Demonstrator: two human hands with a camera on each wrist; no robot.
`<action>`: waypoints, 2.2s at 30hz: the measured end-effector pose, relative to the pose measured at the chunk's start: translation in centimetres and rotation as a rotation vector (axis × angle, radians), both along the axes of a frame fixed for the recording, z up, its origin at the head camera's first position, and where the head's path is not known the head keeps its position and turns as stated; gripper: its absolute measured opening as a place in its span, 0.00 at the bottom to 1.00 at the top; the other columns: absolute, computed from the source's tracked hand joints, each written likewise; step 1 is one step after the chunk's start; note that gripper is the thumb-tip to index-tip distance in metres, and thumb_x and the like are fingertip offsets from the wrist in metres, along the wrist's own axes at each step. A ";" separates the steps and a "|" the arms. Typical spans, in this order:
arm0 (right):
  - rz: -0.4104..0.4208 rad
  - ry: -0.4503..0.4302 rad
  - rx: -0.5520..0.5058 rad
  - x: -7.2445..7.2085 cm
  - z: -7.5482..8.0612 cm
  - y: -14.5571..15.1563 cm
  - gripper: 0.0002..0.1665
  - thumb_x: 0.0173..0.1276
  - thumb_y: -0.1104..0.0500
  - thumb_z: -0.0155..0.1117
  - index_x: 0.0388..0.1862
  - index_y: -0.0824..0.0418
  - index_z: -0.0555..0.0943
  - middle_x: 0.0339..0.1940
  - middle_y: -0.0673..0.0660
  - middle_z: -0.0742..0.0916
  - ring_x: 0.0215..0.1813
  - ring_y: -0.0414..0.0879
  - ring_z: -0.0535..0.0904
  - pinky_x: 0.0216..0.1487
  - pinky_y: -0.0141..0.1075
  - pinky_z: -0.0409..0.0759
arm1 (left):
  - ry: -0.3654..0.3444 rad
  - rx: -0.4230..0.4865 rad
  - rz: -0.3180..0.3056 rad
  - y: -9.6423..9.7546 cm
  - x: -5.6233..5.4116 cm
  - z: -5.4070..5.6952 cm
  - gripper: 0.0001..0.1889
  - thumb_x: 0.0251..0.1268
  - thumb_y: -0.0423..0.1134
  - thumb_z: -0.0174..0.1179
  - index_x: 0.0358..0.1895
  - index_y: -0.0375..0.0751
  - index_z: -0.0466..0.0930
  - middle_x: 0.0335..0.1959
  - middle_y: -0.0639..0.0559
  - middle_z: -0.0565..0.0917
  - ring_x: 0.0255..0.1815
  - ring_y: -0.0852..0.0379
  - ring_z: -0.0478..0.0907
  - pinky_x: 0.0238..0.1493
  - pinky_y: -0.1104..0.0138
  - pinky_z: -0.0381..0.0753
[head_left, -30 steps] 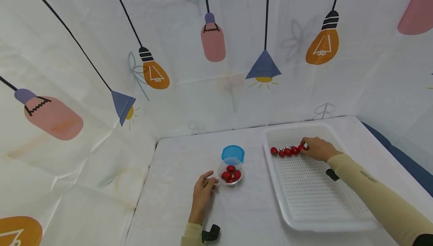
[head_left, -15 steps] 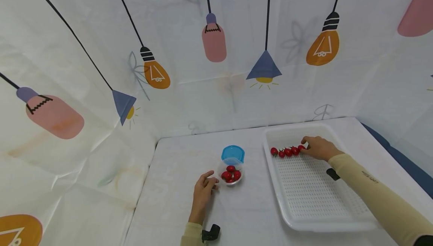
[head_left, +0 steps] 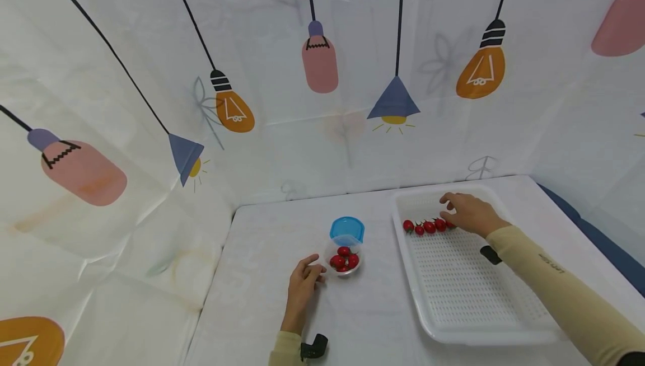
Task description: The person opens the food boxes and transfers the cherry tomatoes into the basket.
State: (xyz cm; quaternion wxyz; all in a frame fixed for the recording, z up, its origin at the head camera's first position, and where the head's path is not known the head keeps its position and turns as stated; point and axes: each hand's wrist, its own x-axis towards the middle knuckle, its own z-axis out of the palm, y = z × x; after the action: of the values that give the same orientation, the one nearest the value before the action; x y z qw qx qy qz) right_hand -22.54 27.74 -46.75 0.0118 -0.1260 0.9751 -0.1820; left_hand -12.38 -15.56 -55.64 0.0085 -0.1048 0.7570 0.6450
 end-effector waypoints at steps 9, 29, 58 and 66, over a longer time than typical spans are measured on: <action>0.030 0.061 -0.008 0.4 1.1 -2.0 0.23 0.70 0.54 0.66 0.59 0.64 0.79 0.46 0.60 0.87 0.42 0.56 0.84 0.35 0.51 0.81 | -0.005 0.002 -0.003 0.0 -0.1 -0.2 0.19 0.76 0.41 0.57 0.65 0.40 0.75 0.41 0.48 0.87 0.40 0.52 0.82 0.44 0.64 0.76; 0.144 0.170 -0.109 1.3 2.9 -7.3 0.20 0.70 0.57 0.67 0.60 0.60 0.79 0.49 0.57 0.88 0.33 0.44 0.80 0.31 0.41 0.78 | 0.030 0.016 -0.038 0.9 1.1 2.7 0.20 0.76 0.35 0.56 0.65 0.29 0.73 0.41 0.40 0.86 0.43 0.36 0.81 0.43 0.60 0.77; 0.275 0.160 -0.137 1.1 2.8 -14.3 0.20 0.70 0.54 0.69 0.59 0.56 0.81 0.46 0.54 0.89 0.34 0.42 0.81 0.35 0.36 0.81 | 0.019 0.017 -0.020 0.4 0.1 -0.1 0.21 0.75 0.43 0.59 0.65 0.37 0.75 0.42 0.45 0.87 0.42 0.47 0.82 0.44 0.62 0.76; 0.277 0.111 -0.142 1.2 3.5 -15.9 0.19 0.71 0.53 0.69 0.58 0.54 0.81 0.47 0.53 0.89 0.37 0.43 0.82 0.39 0.38 0.83 | 0.020 0.021 -0.030 0.7 0.4 0.8 0.20 0.76 0.39 0.57 0.65 0.34 0.74 0.42 0.41 0.87 0.43 0.43 0.82 0.45 0.61 0.75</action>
State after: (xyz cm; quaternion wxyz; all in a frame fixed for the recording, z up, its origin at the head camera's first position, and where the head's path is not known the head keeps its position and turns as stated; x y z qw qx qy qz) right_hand -21.36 11.87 -43.21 -0.0261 -0.2698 0.9322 -0.2400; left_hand -12.00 -14.82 -54.86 0.0119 -0.0868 0.7518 0.6536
